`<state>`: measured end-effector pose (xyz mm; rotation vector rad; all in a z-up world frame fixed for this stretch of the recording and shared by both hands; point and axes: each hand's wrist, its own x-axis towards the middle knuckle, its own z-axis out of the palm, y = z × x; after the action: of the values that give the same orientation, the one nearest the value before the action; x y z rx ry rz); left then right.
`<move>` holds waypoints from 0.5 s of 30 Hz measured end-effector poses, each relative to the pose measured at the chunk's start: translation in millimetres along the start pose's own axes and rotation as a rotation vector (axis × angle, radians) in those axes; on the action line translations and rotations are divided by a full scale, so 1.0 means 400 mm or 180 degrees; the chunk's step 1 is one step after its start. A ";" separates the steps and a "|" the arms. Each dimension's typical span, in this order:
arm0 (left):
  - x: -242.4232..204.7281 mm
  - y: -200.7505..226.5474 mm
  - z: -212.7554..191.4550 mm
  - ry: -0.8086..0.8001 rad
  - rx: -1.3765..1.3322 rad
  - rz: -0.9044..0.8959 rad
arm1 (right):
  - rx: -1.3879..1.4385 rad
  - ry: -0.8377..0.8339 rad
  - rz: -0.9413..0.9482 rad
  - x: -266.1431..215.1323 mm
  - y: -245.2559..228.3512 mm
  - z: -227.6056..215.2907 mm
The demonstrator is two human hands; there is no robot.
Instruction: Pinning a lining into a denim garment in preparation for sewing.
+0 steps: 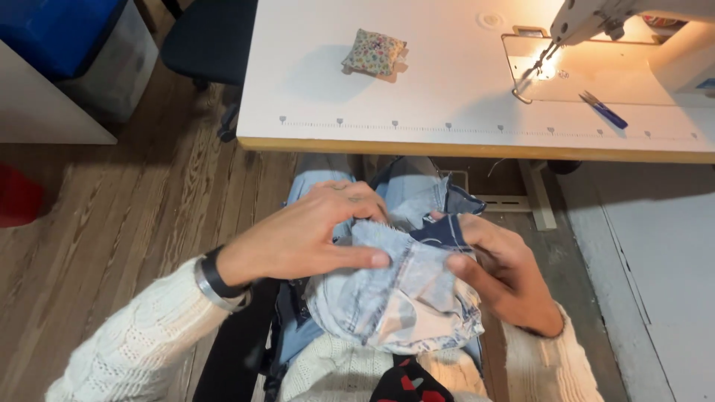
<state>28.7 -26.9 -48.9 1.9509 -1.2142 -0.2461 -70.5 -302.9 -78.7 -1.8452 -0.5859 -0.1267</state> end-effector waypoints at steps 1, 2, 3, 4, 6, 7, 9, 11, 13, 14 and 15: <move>-0.001 -0.003 0.004 0.0153 -0.0070 0.0031 | 0.0016 0.0174 0.0016 -0.005 -0.002 0.006; -0.003 -0.005 0.011 0.0300 -0.0155 0.0052 | 0.0038 0.0345 0.0050 -0.014 -0.005 0.014; -0.009 -0.003 0.017 0.0313 -0.0163 0.0042 | 0.0039 0.0327 0.0055 -0.018 0.004 0.020; -0.013 -0.001 0.023 0.0516 -0.0290 -0.0065 | -0.0112 0.0581 -0.0241 -0.025 0.013 0.030; -0.021 0.010 0.036 0.0683 -0.0441 -0.0162 | -0.0279 0.0866 -0.0505 -0.038 0.020 0.043; -0.027 0.020 0.042 0.0797 -0.0429 0.0079 | -0.0278 0.0918 -0.0482 -0.045 0.017 0.048; -0.034 0.038 0.052 0.0906 -0.0418 0.0323 | -0.0278 0.0976 -0.0459 -0.049 0.009 0.050; -0.037 0.054 0.058 0.0987 -0.0525 0.0345 | -0.0144 0.0819 -0.0400 -0.048 -0.002 0.046; -0.042 0.049 0.072 0.1003 -0.0701 0.0334 | 0.0179 0.0791 -0.0077 -0.067 -0.009 0.049; -0.041 0.045 0.070 0.1046 -0.0812 0.0345 | 0.0508 0.0754 0.0176 -0.065 -0.009 0.048; -0.043 0.048 0.075 0.1054 -0.0795 0.0362 | 0.0500 0.0753 0.0152 -0.064 -0.008 0.053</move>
<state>-8.9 -32.8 -58.9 1.6249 -1.0190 -0.0118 -98.5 -291.4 -92.7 -1.6614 -0.3759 -0.2562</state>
